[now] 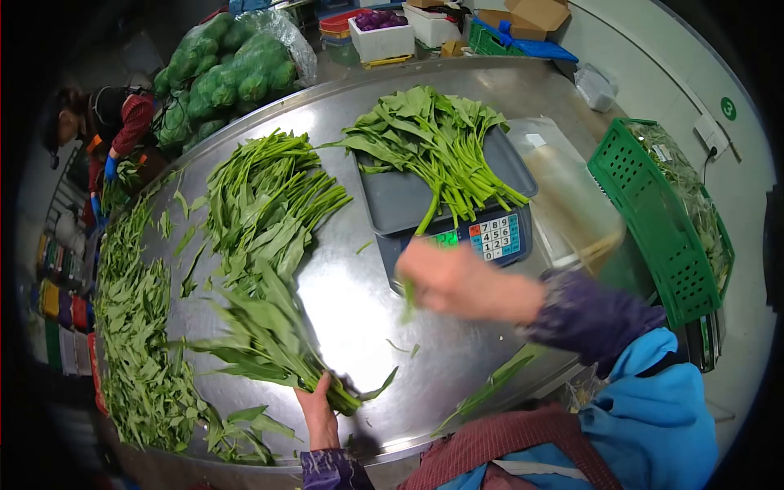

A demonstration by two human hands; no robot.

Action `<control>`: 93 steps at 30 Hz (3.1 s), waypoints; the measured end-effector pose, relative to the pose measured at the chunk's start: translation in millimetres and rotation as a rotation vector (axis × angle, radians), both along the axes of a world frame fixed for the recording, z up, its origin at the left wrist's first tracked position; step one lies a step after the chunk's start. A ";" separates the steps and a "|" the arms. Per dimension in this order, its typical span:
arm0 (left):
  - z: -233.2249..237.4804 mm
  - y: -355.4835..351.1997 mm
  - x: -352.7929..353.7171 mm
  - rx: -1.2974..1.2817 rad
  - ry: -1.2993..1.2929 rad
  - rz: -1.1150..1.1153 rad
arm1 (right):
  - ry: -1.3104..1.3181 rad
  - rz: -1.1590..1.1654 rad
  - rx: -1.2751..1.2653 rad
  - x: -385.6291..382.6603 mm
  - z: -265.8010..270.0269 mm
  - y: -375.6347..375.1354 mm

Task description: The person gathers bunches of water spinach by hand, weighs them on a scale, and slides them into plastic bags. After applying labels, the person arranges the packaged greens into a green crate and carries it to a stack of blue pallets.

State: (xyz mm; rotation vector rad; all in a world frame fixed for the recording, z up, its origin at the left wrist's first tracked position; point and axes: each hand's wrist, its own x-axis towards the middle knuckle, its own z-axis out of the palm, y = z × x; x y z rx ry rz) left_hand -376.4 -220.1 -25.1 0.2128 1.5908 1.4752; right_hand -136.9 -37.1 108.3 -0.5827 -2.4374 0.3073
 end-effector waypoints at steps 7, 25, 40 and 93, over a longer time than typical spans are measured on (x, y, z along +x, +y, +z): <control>-24.8 -29.7 -2.7 -0.176 0.540 0.123 | 0.442 -0.192 0.585 82.2 102.6 98.1; 65.0 74.0 118.6 0.018 1.007 -0.082 | -0.772 -0.594 -0.305 323.6 -87.0 50.1; 89.2 267.7 114.7 0.000 0.387 -0.507 | -0.118 -0.218 -1.203 279.2 -33.4 112.8; -39.7 111.3 443.9 -0.028 0.597 -0.569 | 0.009 -0.814 -0.762 494.1 -149.5 15.0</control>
